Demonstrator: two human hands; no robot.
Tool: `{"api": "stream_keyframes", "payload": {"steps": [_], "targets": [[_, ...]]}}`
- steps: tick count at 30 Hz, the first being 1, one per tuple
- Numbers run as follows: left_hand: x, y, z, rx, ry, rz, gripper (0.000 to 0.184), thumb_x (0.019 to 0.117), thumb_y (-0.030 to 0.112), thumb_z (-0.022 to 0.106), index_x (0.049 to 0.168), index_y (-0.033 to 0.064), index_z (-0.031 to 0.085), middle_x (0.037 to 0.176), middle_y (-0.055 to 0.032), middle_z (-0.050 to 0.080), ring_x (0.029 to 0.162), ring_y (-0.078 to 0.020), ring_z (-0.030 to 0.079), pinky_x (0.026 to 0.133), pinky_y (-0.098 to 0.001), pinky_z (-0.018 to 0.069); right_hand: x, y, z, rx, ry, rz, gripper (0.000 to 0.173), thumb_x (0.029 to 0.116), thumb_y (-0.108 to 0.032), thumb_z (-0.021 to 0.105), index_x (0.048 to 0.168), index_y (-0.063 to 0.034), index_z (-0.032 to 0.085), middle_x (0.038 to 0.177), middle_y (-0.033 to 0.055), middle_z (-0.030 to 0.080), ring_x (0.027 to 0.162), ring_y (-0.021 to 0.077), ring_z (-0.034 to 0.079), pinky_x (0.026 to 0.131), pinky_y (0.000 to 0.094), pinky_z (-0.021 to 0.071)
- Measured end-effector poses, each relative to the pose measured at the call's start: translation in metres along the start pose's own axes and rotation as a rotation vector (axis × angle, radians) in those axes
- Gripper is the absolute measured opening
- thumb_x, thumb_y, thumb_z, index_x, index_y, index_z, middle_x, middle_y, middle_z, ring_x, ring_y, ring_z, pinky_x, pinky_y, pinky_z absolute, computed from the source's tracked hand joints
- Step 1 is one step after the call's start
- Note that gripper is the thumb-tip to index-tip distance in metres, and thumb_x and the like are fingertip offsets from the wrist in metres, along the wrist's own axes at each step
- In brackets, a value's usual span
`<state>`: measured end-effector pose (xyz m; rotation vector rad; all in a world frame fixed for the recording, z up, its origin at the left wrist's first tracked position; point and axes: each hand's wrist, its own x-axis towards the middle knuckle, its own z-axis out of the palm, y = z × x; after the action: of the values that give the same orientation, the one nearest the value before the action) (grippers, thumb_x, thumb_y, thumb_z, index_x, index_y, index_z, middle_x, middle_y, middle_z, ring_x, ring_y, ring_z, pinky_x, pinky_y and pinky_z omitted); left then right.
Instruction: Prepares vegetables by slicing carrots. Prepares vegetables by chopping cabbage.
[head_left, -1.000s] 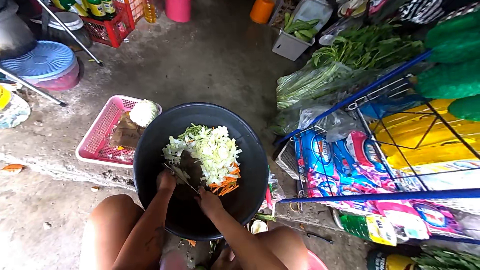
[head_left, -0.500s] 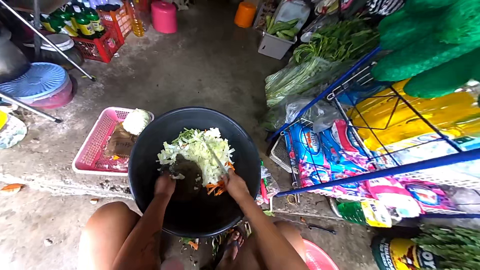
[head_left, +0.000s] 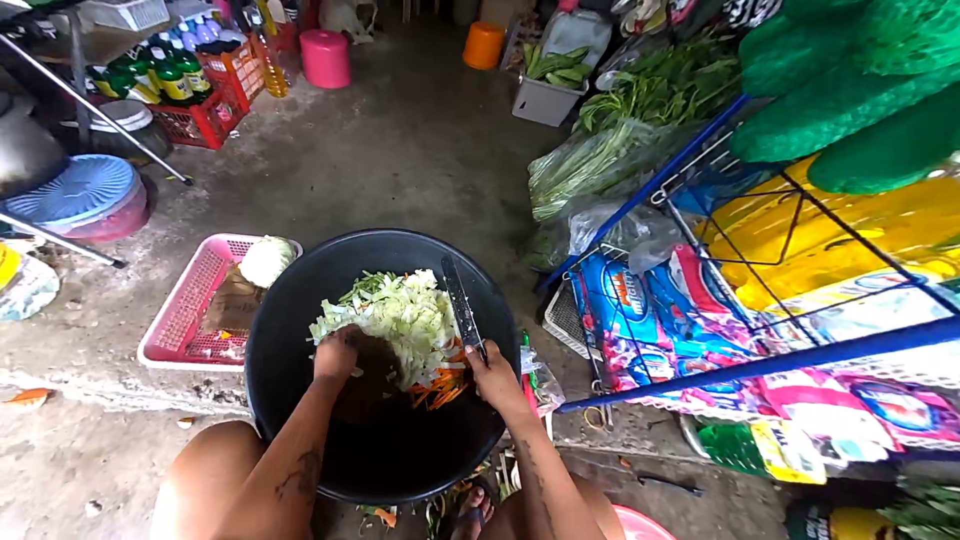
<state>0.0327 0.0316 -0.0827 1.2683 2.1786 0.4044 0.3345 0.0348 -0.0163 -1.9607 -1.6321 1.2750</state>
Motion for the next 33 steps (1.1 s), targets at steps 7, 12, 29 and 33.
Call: {"api": "stream_keyframes", "payload": {"steps": [7, 12, 29, 33], "targets": [[0.012, -0.021, 0.025, -0.044, 0.071, -0.269, 0.069, 0.1033, 0.033, 0.057, 0.16, 0.0034, 0.031, 0.162, -0.0261, 0.035, 0.149, -0.0444, 0.036, 0.116, -0.0663, 0.0328, 0.007, -0.002, -0.001, -0.187, -0.072, 0.002, 0.055, 0.108, -0.045, 0.051, 0.148, -0.0086, 0.044, 0.116, 0.021, 0.068, 0.102, 0.0351, 0.07, 0.091, 0.0551, 0.0551], [0.035, -0.022, 0.008, 0.005, 0.01, -0.298, 0.074, 0.1077, 0.053, 0.04, 0.162, 0.0047, 0.027, 0.147, -0.0295, 0.052, 0.138, -0.0465, 0.05, 0.111, -0.0654, 0.0407, 0.007, -0.011, -0.011, -0.284, -0.07, 0.032, 0.056, 0.1081, -0.047, 0.049, 0.15, -0.0103, 0.044, 0.123, 0.0195, 0.068, 0.117, 0.0356, 0.067, 0.1, 0.0558, 0.0522], [0.165, -0.047, -0.173, -0.08, 0.234, -0.157, 0.091, 0.0829, 0.015, 0.082, 0.159, 0.0073, 0.033, 0.162, -0.0357, 0.022, 0.142, -0.0591, 0.035, 0.109, -0.0728, 0.0373, 0.022, -0.006, -0.001, -0.225, -0.045, -0.003, 0.048, 0.1062, -0.044, 0.055, 0.14, -0.0107, 0.051, 0.097, 0.0163, 0.069, 0.084, 0.032, 0.07, 0.08, 0.0542, 0.0566], [0.196, -0.066, -0.183, -0.079, 0.131, -0.171, 0.112, 0.0813, 0.038, 0.089, 0.163, 0.0055, 0.019, 0.161, -0.0374, 0.021, 0.144, -0.0551, 0.034, 0.113, -0.0677, 0.0361, 0.032, -0.013, 0.006, -0.181, -0.028, -0.019, 0.046, 0.1059, -0.042, 0.056, 0.138, -0.0092, 0.052, 0.093, 0.0161, 0.069, 0.079, 0.032, 0.07, 0.076, 0.0545, 0.0573]]}}
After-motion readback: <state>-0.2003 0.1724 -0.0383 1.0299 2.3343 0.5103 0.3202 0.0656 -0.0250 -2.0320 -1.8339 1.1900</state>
